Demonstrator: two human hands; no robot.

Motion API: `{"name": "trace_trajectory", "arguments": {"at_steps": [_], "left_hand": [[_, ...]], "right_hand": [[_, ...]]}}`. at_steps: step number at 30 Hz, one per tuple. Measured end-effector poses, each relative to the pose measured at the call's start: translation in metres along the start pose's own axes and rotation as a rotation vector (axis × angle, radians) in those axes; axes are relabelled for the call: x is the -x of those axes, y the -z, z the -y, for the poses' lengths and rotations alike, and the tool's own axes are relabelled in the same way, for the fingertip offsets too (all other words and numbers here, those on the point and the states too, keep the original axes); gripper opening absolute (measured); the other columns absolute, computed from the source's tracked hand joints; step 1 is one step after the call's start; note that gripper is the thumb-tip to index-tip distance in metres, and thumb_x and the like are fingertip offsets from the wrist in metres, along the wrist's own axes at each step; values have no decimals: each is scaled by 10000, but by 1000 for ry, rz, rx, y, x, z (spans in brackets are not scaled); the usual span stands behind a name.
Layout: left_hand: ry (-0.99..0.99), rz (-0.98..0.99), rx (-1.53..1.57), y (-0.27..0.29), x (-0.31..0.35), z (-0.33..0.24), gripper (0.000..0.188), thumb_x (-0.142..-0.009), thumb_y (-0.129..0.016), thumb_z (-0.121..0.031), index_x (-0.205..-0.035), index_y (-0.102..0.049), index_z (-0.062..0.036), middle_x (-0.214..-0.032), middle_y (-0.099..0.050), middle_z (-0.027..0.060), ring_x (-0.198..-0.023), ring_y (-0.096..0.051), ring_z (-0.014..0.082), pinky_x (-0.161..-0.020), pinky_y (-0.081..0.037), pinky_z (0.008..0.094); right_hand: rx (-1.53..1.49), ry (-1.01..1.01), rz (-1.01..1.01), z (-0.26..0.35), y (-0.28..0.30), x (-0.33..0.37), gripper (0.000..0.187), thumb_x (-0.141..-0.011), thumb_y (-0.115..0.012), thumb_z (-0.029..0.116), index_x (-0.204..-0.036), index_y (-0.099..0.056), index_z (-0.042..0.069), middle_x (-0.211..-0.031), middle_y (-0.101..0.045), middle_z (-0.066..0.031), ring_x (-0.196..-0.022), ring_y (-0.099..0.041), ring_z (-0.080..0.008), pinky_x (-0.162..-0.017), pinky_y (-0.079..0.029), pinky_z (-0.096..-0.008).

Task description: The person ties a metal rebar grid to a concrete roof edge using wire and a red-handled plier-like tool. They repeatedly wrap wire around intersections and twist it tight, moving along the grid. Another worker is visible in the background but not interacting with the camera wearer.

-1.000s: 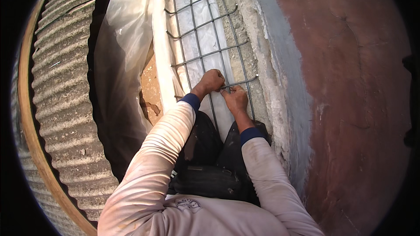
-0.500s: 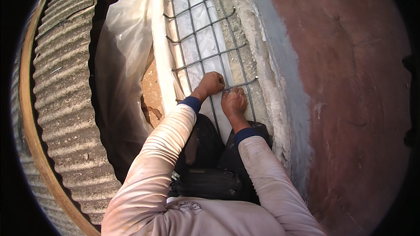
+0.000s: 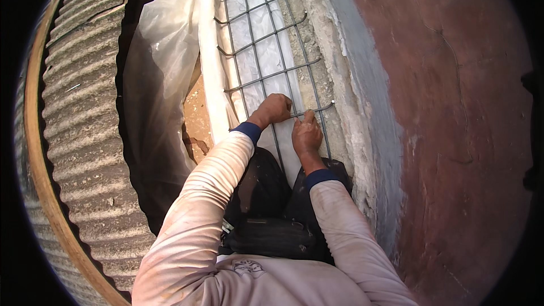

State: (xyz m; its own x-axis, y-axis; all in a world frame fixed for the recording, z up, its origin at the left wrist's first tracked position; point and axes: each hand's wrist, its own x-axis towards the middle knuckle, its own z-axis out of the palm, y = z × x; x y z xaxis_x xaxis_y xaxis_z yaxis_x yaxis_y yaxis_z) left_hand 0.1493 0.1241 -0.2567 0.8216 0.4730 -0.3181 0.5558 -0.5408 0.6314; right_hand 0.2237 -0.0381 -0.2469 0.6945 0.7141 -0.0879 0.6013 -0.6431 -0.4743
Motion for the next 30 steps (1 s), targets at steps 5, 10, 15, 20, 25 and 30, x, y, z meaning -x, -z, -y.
{"name": "trace_trajectory", "arguments": {"at_steps": [5,10,15,20,25,30], "left_hand": [[-132,-13,-90,7,1,-6,143,-773,-695,-131,-835,-763,-21,-821,-748,220,-780,-736,390,-764,-591,440],[22,-35,183,8,8,3,176,-804,-758,-180,-846,-740,-10,-810,-750,192,-769,-740,323,-751,-589,404],[54,-82,470,-10,2,12,184,-796,-820,-161,-891,-732,-29,-828,-754,150,-781,-734,265,-756,-588,377],[52,-219,536,-27,8,14,126,-864,-791,-52,-955,-713,-18,-831,-729,66,-778,-676,143,-737,-566,313],[25,-205,641,-25,15,10,103,-929,-786,-46,-983,-705,-13,-849,-727,21,-783,-642,85,-716,-550,279],[78,-142,736,-23,13,6,118,-946,-812,-78,-958,-712,-15,-842,-731,20,-764,-635,70,-704,-546,271]], "right_hand": [[-34,79,19,-4,5,-3,388,-982,-714,231,-1359,-698,142,-1103,-732,-178,-991,-739,-407,-834,-601,-513],[-294,18,50,-11,-2,-6,310,-984,-707,203,-1283,-756,139,-1089,-725,-190,-981,-735,-419,-831,-599,-513],[-175,74,18,-8,-5,-8,297,-988,-681,149,-1276,-740,108,-1107,-717,-214,-989,-728,-438,-848,-589,-530],[-187,157,26,-12,1,-10,286,-977,-661,95,-1254,-730,66,-1145,-729,-216,-1031,-716,-445,-884,-580,-527],[-190,160,23,-15,1,-11,291,-953,-657,56,-1234,-732,48,-1140,-740,-207,-1025,-717,-437,-895,-579,-519],[-274,200,61,-17,3,-17,290,-920,-666,13,-1198,-744,34,-1111,-750,-214,-1046,-721,-426,-895,-578,-510]]}}
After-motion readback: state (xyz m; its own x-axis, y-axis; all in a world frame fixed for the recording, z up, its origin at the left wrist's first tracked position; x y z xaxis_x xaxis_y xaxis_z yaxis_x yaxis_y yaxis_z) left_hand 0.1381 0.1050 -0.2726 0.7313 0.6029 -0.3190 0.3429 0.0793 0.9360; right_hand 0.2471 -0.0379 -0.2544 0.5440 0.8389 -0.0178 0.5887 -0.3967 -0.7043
